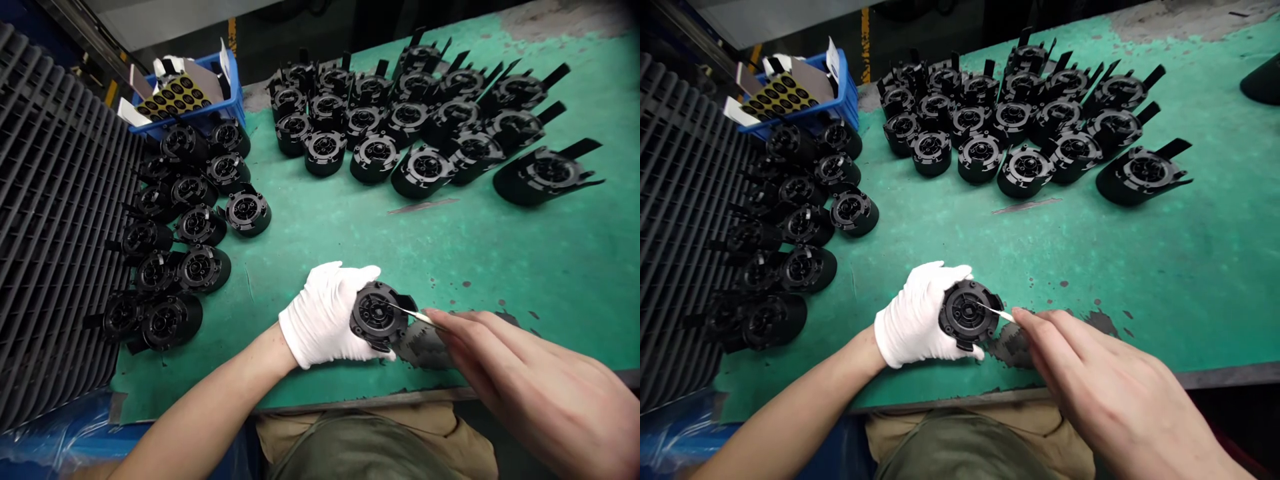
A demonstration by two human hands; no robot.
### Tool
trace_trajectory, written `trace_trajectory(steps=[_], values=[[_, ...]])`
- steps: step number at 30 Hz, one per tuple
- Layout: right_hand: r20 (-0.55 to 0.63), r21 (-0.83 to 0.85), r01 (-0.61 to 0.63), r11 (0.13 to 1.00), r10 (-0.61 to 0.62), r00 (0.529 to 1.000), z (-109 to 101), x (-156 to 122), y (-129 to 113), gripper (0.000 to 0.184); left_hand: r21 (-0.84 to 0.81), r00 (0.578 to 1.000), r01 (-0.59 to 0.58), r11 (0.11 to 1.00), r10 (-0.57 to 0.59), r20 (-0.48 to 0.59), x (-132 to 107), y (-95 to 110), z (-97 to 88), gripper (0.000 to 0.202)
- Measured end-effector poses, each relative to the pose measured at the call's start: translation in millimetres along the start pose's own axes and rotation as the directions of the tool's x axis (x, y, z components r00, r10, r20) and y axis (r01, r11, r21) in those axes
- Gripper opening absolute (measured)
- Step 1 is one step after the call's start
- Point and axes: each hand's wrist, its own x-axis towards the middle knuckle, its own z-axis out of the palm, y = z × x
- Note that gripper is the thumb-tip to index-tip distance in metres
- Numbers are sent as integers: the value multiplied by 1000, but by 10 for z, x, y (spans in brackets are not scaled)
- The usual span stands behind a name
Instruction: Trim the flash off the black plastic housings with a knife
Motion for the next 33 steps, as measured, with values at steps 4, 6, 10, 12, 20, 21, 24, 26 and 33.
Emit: trace_trajectory(steps=[4,6,10,12,20,21,24,26,33], values=[[-83,34,23,999,-20,996,12,72,-96,36,-7,1000,-21,1000,21,-19,-8,-5,16,120],[-86,63,27,998,-22,996,27,80,-98,36,11,996,-42,999,43,-78,-40,-49,33,131],[-109,143,-86,986,102,989,83,49,-54,36,56,990,-41,998,49,-132,-116,-143,57,150],[-124,149,-104,983,123,985,112,53,-31,40,71,992,-16,997,25,-123,-130,-137,78,151],[-233,161,-93,983,130,964,119,157,190,49,4,997,-10,1000,10,-76,-193,70,-86,130],[-246,162,-104,981,142,959,123,180,229,49,-24,999,-30,999,29,-38,-242,59,-178,125],[-260,162,-68,984,109,960,147,313,296,47,-86,1000,-14,996,15,13,-450,11,-437,107],[-255,152,19,988,20,967,160,441,290,44,-111,997,52,992,-58,-50,-606,11,-515,96],[-211,1,319,948,-312,927,181,697,233,38,-76,961,221,972,-230,-153,-813,146,-251,154]])
